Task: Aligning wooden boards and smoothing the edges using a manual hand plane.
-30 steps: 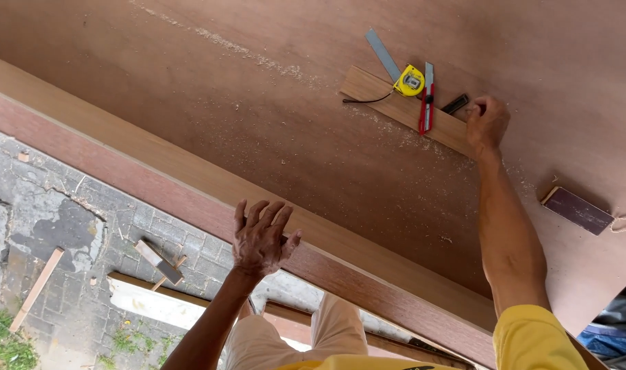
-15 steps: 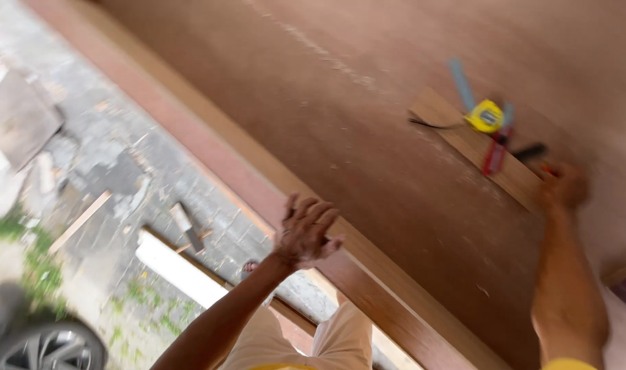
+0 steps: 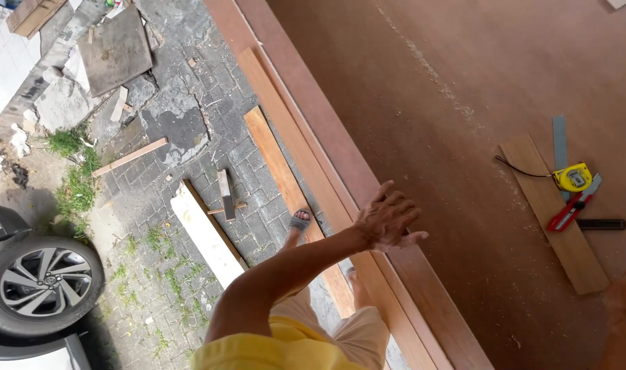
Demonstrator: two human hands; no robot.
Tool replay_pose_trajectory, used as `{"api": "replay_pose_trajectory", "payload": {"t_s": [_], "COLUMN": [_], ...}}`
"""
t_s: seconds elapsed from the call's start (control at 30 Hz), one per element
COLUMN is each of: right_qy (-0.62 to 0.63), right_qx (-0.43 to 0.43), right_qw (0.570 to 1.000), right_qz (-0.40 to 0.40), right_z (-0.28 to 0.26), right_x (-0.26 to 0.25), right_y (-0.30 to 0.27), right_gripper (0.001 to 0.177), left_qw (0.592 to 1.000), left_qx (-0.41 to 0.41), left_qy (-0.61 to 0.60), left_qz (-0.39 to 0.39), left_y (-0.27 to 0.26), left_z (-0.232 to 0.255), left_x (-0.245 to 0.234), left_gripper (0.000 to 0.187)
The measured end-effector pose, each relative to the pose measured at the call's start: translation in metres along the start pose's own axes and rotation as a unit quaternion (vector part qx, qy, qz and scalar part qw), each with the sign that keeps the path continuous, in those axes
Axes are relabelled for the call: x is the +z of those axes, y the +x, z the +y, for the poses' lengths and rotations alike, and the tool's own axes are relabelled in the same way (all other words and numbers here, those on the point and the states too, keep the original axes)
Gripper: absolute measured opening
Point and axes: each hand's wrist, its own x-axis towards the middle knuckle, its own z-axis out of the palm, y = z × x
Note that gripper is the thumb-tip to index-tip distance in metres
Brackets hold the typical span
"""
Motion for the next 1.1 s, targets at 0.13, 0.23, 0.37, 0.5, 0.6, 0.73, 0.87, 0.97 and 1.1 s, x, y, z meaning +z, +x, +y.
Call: {"api": "replay_pose_trajectory", "payload": {"t_s": [0.13,0.23,0.37,0.5,0.6,0.73,0.87,0.97,1.1], "right_qy": [-0.010,0.137,0.078,-0.017,-0.104,-0.133,-0.126,-0.126,-0.130], "right_qx": [-0.097,0.095,-0.013,-0.128,-0.099,0.015,0.058,0.097,0.098], "right_qw": [0.995,0.965,0.965,0.969,0.968,0.957,0.955,0.952,0.952], "right_qz": [-0.030,-0.202,-0.251,-0.210,-0.205,-0.256,-0.261,-0.262,-0.260], "right_z": [-0.108,-0.326,-0.502,-0.550,-0.570,-0.599,-0.618,-0.631,-0.625], "right_x": [-0.071,-0.146,-0.180,-0.138,-0.122,-0.127,-0.128,-0.135,-0.127], "right_y": [-0.040,-0.087,-0.138,-0.174,-0.180,-0.173,-0.170,-0.169,-0.165], "right_gripper": [0.030,0.026,0.065,0.093,0.101,0.100,0.101,0.099,0.096], "left_qw": [0.999,0.998,0.988,0.864,0.830,0.740,0.764,0.818,0.819], "left_qx": [0.017,0.020,0.034,0.059,-0.122,-0.373,-0.452,-0.386,-0.384], "left_qy": [-0.018,-0.047,-0.138,-0.385,-0.385,-0.278,-0.369,-0.340,-0.315], "left_qz": [0.046,0.036,0.052,0.319,0.385,0.486,0.275,0.259,0.288], "left_y": [-0.003,-0.005,-0.015,-0.001,0.001,-0.003,-0.010,0.009,0.022], "left_z": [-0.004,-0.006,-0.015,-0.099,-0.206,-0.353,-0.401,-0.426,-0.456], "left_x": [0.003,0.001,-0.007,0.025,-0.023,-0.115,-0.185,-0.180,-0.163], "left_gripper": [0.089,0.094,0.092,0.024,0.025,0.067,0.092,0.084,0.038]}}
